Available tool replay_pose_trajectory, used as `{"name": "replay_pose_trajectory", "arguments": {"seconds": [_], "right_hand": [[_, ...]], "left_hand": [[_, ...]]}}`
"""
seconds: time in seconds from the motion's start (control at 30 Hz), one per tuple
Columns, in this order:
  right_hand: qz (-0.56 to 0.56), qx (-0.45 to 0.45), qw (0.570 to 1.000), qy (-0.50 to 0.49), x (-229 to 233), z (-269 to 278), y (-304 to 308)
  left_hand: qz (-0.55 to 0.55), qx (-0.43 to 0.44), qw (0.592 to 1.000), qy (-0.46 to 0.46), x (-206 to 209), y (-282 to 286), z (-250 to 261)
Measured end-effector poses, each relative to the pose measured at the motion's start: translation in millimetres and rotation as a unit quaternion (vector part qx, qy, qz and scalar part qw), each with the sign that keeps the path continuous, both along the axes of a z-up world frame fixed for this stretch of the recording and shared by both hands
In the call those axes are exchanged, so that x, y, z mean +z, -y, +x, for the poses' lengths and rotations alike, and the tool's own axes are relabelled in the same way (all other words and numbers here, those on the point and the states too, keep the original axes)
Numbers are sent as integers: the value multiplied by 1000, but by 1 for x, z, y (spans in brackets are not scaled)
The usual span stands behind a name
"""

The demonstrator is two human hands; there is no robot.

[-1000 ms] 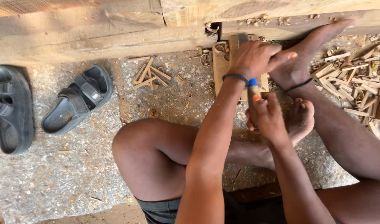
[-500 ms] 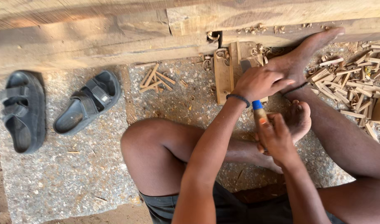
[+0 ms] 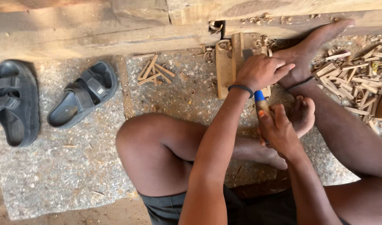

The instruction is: The person carves a piece of wood using a chisel and a hammer, striking the tool to remove material and shape a slot.

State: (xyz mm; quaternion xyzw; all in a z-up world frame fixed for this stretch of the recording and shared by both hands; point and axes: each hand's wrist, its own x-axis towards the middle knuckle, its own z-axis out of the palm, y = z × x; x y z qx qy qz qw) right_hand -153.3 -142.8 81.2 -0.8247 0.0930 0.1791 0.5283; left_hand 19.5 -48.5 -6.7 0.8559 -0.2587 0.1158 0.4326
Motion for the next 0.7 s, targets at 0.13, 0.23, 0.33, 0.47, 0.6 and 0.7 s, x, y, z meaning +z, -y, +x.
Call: {"name": "replay_pose_trajectory", "arguments": {"seconds": [0.13, 0.23, 0.33, 0.47, 0.6, 0.7], "right_hand": [[13, -40, 999, -34, 3, 5, -5], [1, -28, 999, -28, 2, 5, -11], [19, -40, 999, -26, -2, 11, -21], [-25, -36, 999, -32, -1, 31, -28], [-51, -39, 997, -40, -2, 50, -35], [-19, -44, 998, -33, -11, 48, -36]], "left_hand": [[72, -17, 995, -64, -1, 2, 8], [71, -23, 995, -60, -13, 1, 10], [44, -7, 999, 4, -23, -2, 18], [127, -61, 981, -136, -26, 0, 43], [118, -13, 991, -57, -23, -6, 69], [173, -33, 983, -57, -24, -5, 73]]}}
